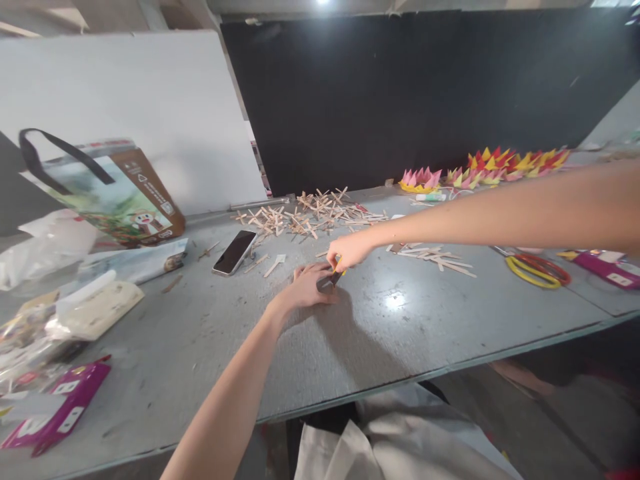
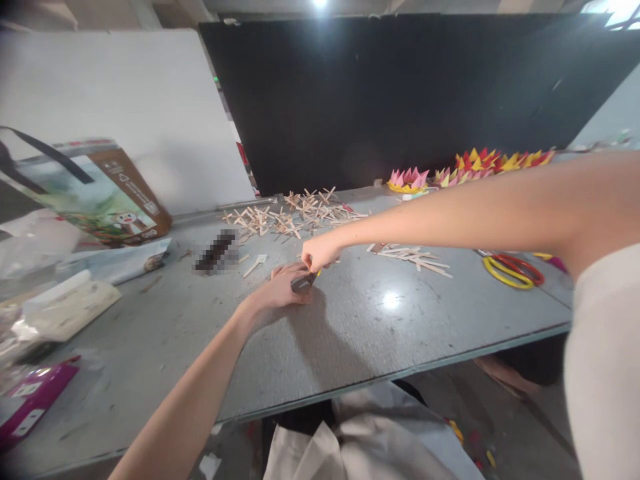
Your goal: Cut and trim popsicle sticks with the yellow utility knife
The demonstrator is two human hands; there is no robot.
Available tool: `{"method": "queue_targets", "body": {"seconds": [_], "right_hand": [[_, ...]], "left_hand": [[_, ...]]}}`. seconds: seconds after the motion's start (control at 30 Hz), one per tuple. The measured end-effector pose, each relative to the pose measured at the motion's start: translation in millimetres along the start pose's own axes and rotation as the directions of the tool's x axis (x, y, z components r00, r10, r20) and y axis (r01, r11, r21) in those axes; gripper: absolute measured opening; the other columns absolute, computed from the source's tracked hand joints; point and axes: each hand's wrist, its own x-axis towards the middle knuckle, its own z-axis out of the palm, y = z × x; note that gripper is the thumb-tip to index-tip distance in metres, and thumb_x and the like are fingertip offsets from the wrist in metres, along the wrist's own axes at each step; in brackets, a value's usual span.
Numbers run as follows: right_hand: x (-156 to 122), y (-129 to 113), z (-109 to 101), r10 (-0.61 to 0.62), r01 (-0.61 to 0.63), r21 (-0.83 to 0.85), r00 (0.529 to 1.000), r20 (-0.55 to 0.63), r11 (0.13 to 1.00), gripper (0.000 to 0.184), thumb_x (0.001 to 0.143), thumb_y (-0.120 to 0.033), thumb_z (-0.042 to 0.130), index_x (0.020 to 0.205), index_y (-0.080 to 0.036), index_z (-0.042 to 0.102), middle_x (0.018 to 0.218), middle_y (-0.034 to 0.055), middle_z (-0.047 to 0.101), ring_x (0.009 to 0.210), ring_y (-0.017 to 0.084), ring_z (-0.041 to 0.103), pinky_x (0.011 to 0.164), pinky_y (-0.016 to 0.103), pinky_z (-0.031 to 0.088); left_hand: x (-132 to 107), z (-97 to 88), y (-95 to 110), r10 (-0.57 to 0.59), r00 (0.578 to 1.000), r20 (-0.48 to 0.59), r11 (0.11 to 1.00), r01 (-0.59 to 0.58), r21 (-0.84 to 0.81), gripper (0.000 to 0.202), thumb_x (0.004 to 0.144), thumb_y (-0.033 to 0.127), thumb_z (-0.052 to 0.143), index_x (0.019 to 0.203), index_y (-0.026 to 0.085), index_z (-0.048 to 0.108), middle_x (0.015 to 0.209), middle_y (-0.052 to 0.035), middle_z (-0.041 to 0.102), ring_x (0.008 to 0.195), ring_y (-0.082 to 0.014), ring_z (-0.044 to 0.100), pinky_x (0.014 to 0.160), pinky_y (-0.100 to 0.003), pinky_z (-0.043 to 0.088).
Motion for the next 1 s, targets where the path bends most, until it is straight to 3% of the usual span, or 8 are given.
{"method": "queue_targets", "body": {"seconds": [0.2,0.3,0.4,0.5,0.67,0.8,0.9,1.0], "right_hand": [[-17,7,5,0.024,-0.023,0.074,1.000,-0.004,0.997,0.028,0.097,-0.030,0.057,0.115,-0.015,0.072,0.076,0.0018,0.065,0.060,0.012,0.055,0.062,0.028,0.039],[-31,-3,0,-0.012,0.014,0.014,0.995,-0.100,1.000,0.025,0.094,-0.021,0.060,0.115,-0.017,0.073,0.086,0.0048,0.066,0.073,0.015,0.054,0.069,0.030,0.037],[-45,-11,-9,-0.076,0.055,-0.131,0.984,-0.162,0.990,0.027,0.096,-0.022,0.059,0.118,-0.019,0.074,0.083,0.0050,0.065,0.071,0.016,0.051,0.068,0.031,0.033],[-59,-13,-15,-0.067,0.023,-0.227,0.980,-0.189,0.974,0.030,0.100,-0.028,0.054,0.122,-0.021,0.073,0.084,0.0059,0.065,0.064,0.015,0.047,0.064,0.031,0.031],[-75,-11,-10,-0.033,-0.009,-0.255,0.986,-0.161,0.967,0.030,0.101,-0.030,0.054,0.124,-0.024,0.073,0.090,0.0080,0.067,0.059,0.014,0.045,0.062,0.032,0.031],[-78,-5,-7,-0.025,-0.020,-0.274,0.987,-0.162,0.962,0.029,0.101,-0.031,0.054,0.121,-0.025,0.074,0.083,0.0073,0.068,0.058,0.016,0.046,0.061,0.033,0.030],[-77,-1,-7,-0.087,0.044,-0.258,0.983,-0.159,0.965,0.028,0.102,-0.030,0.053,0.119,-0.025,0.075,0.081,0.0070,0.071,0.062,0.017,0.052,0.062,0.033,0.031],[-72,2,-6,-0.146,0.109,-0.240,0.979,-0.142,0.965,0.028,0.102,-0.036,0.056,0.119,-0.027,0.077,0.088,0.0070,0.076,0.070,0.018,0.060,0.064,0.032,0.033]], "left_hand": [[-2,-3.9,5,-0.017,1.000,0.019,1.000,0.017,0.008,0.066,0.077,0.052,0.079,0.139,0.031,0.067,0.162,-0.0099,0.047,0.152,-0.0393,0.035,0.125,-0.060,0.016],[-4,-5.1,7,-0.004,1.000,0.017,1.000,0.004,0.001,0.068,0.078,0.052,0.080,0.141,0.031,0.065,0.163,-0.0099,0.046,0.152,-0.0376,0.037,0.126,-0.059,0.017],[-4,-4.3,4,0.004,1.000,0.013,1.000,-0.004,-0.003,0.068,0.079,0.052,0.081,0.141,0.029,0.066,0.163,-0.0122,0.046,0.154,-0.0372,0.034,0.126,-0.061,0.015],[-5,-3.4,2,-0.012,1.000,-0.004,1.000,0.012,-0.017,0.052,0.086,0.047,0.076,0.134,0.029,0.071,0.162,-0.0125,0.047,0.154,-0.0369,0.034,0.126,-0.061,0.016],[-6,-4.0,0,-0.006,0.996,-0.092,0.998,0.000,-0.060,0.027,0.094,0.037,0.064,0.113,0.029,0.081,0.150,-0.0092,0.061,0.145,-0.0307,0.050,0.125,-0.055,0.026],[-4,-1.8,0,-0.033,0.987,-0.157,0.994,0.016,-0.106,0.022,0.094,0.031,0.062,0.101,0.029,0.082,0.142,-0.0058,0.067,0.137,-0.0272,0.058,0.123,-0.050,0.032],[-2,1.3,0,-0.063,0.983,-0.175,0.992,0.044,-0.115,0.023,0.093,0.025,0.059,0.091,0.028,0.082,0.140,-0.0045,0.069,0.135,-0.0277,0.058,0.123,-0.050,0.032],[-1,4.0,1,-0.082,0.978,-0.194,0.992,0.062,-0.106,0.024,0.092,0.024,0.058,0.095,0.027,0.082,0.137,-0.0044,0.070,0.134,-0.0282,0.059,0.123,-0.050,0.032]]}}
